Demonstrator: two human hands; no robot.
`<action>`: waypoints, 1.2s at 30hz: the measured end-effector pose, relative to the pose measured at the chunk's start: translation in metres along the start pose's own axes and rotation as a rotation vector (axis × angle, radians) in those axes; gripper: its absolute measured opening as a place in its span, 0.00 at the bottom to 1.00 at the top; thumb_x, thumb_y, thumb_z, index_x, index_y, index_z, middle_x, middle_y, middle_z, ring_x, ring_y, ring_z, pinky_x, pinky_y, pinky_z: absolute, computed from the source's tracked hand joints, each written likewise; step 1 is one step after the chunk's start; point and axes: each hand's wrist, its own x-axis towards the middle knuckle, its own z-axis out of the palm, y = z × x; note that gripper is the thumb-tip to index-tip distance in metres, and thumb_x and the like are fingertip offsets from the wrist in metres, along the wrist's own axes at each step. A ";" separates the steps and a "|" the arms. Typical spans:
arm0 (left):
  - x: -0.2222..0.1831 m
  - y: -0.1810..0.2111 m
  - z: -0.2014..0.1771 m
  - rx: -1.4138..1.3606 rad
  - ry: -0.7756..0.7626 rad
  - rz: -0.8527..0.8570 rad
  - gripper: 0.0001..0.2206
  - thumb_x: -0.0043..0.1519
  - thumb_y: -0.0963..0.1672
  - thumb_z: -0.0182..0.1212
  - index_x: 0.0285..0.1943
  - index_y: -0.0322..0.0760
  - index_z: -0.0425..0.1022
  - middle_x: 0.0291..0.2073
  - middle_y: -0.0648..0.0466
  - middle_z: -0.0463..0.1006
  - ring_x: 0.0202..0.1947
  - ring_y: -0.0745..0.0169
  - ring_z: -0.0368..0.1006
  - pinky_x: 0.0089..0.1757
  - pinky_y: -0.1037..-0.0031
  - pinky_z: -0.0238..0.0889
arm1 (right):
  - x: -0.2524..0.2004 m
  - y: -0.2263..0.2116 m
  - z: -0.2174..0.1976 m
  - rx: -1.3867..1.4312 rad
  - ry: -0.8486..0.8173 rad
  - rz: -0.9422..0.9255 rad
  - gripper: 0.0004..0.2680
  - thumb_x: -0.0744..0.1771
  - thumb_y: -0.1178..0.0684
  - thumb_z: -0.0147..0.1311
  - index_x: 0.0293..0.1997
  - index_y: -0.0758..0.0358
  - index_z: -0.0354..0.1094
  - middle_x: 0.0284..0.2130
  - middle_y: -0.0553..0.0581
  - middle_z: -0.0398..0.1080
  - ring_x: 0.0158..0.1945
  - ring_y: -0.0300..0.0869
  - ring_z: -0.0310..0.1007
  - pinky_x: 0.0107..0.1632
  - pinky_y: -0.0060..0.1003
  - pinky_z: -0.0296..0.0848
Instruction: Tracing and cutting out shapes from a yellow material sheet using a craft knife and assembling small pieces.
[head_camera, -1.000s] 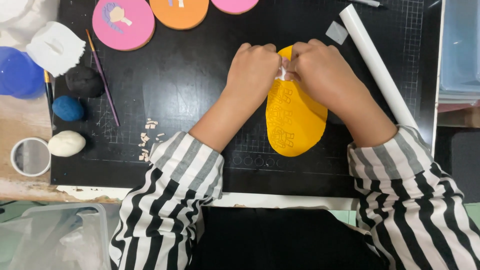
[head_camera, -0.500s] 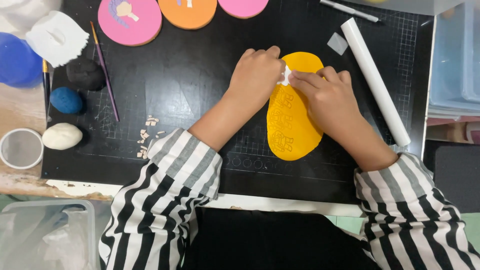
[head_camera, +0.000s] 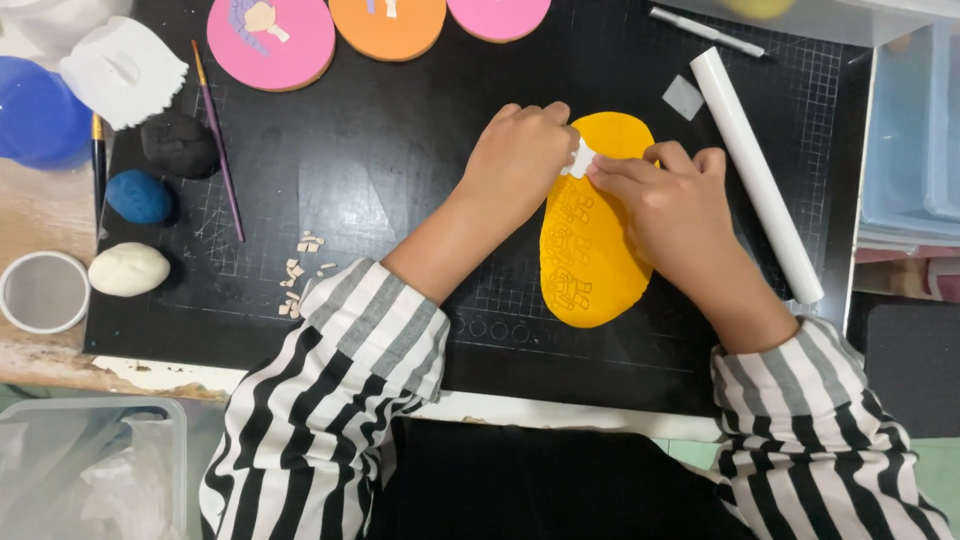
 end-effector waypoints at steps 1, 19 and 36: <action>0.000 0.003 0.003 0.000 -0.003 -0.001 0.06 0.51 0.44 0.76 0.32 0.40 0.83 0.24 0.58 0.76 0.22 0.64 0.72 0.36 0.72 0.66 | -0.004 0.002 0.007 0.004 -0.001 0.000 0.07 0.68 0.56 0.64 0.50 0.55 0.81 0.48 0.53 0.81 0.53 0.48 0.72 0.50 0.46 0.62; 0.003 -0.003 0.010 0.246 -0.128 -0.003 0.04 0.60 0.46 0.72 0.38 0.45 0.84 0.34 0.55 0.80 0.30 0.61 0.77 0.41 0.69 0.69 | 0.013 0.018 0.031 -0.104 0.075 -0.130 0.15 0.67 0.59 0.64 0.60 0.51 0.78 0.57 0.48 0.78 0.51 0.49 0.70 0.42 0.50 0.59; -0.005 -0.018 0.003 0.136 -0.060 0.097 0.09 0.62 0.47 0.70 0.47 0.44 0.81 0.41 0.55 0.83 0.41 0.52 0.80 0.44 0.64 0.67 | 0.020 0.014 0.021 0.478 -0.144 0.203 0.17 0.70 0.50 0.53 0.68 0.61 0.63 0.64 0.62 0.65 0.65 0.55 0.61 0.65 0.54 0.58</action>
